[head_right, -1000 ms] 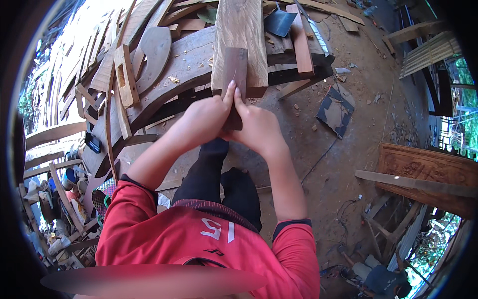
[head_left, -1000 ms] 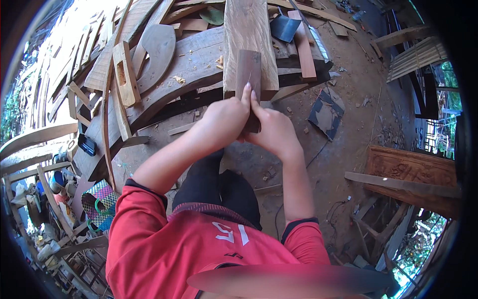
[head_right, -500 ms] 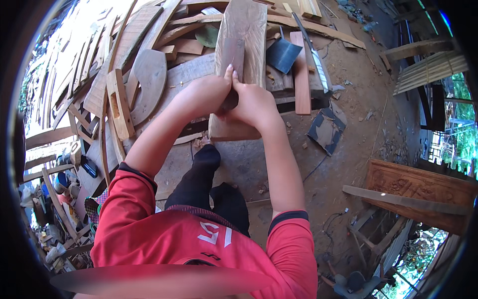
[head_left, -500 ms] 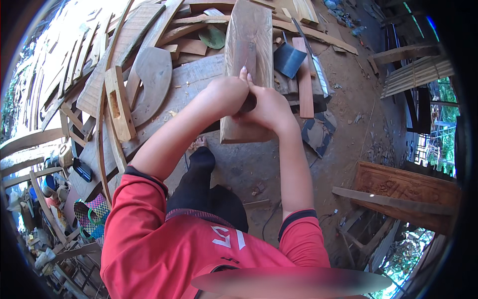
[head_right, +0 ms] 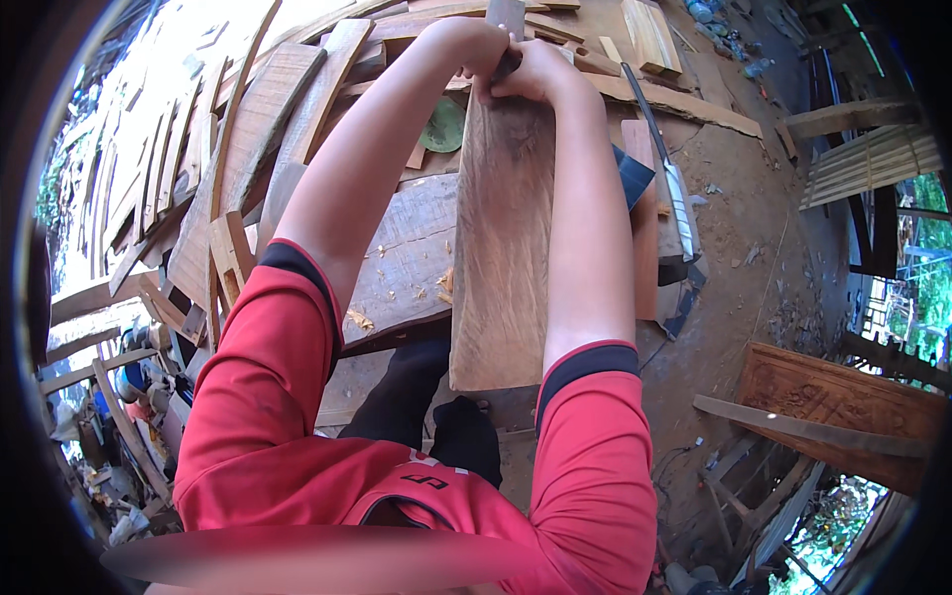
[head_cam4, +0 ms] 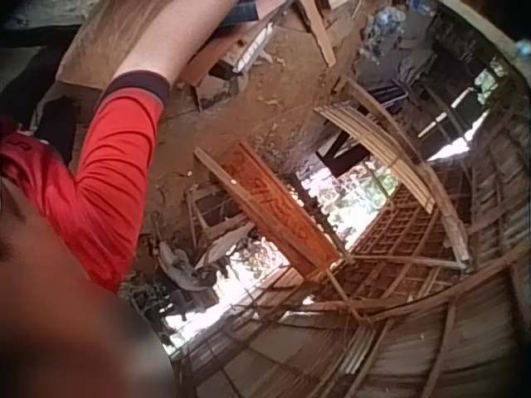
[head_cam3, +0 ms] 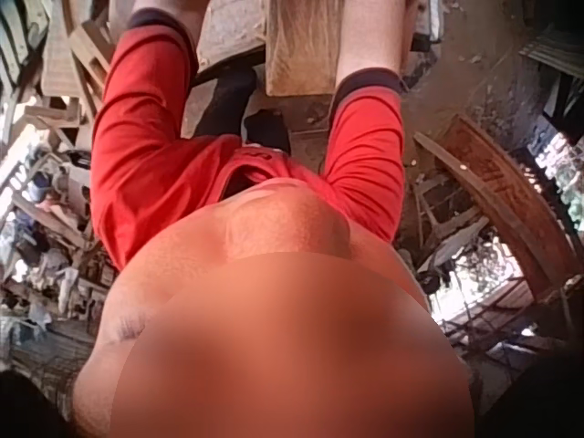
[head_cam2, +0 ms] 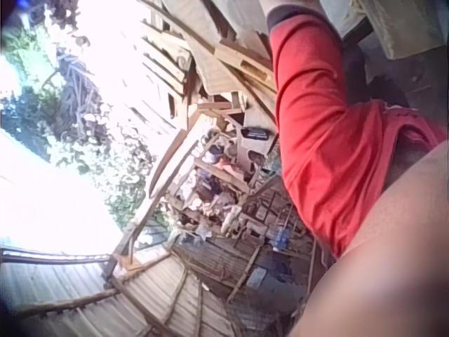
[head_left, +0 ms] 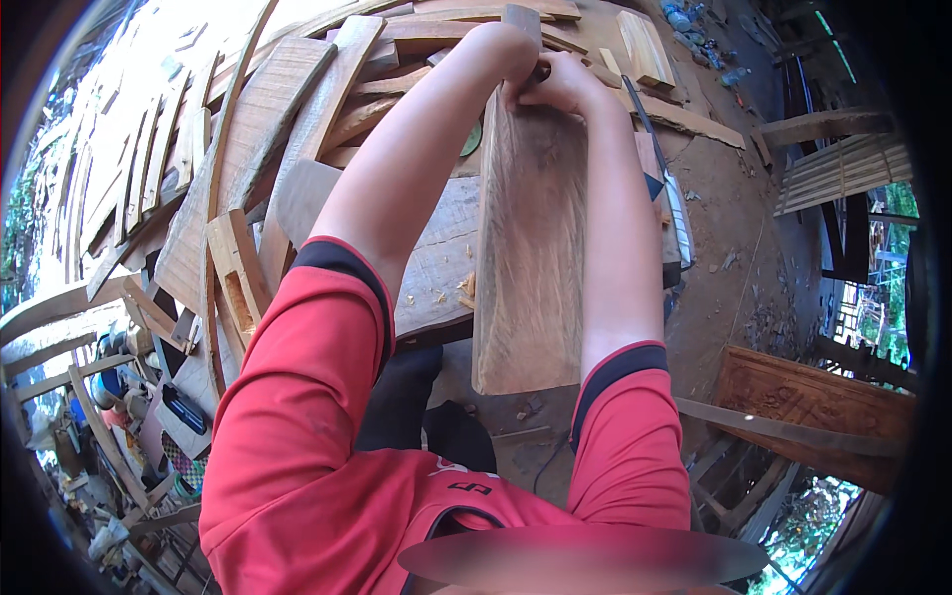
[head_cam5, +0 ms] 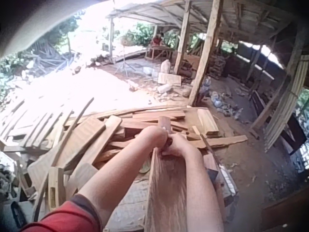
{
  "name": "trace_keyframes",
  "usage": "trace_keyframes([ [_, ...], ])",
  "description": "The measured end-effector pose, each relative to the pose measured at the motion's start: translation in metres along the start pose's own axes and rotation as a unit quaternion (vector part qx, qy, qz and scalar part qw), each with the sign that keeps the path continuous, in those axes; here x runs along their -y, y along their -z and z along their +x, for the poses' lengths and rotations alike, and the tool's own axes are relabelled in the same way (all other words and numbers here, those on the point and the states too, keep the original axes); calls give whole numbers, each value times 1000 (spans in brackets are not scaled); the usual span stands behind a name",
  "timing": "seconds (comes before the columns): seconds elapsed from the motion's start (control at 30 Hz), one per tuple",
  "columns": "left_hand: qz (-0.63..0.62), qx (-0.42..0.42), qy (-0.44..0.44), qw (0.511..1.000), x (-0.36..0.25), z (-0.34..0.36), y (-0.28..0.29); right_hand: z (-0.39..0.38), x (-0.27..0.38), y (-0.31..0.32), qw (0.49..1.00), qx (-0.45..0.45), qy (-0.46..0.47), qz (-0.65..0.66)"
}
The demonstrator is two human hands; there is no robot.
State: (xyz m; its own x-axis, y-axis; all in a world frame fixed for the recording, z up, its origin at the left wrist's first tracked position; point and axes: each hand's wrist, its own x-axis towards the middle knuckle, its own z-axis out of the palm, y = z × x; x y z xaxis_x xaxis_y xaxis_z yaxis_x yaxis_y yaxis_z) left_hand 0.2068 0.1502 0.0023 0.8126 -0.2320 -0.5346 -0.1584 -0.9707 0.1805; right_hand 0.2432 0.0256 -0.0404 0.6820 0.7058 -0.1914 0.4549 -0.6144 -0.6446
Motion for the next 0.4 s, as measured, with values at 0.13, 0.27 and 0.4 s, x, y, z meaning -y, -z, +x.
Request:
trace_keyframes([
  [0.13, 6, -68, 38, 997, -11, -10, -12, -14, 5, -6, 999, -49, 2, -17],
  [0.27, 26, -39, 42, 998, -34, -33, -22, -47, 18, -4, 999, 53, 13, 2],
  [0.4, 100, -143, 42, 984, -63, -83, -64, -102, 31, -34, 995, -12, -1, -99],
])
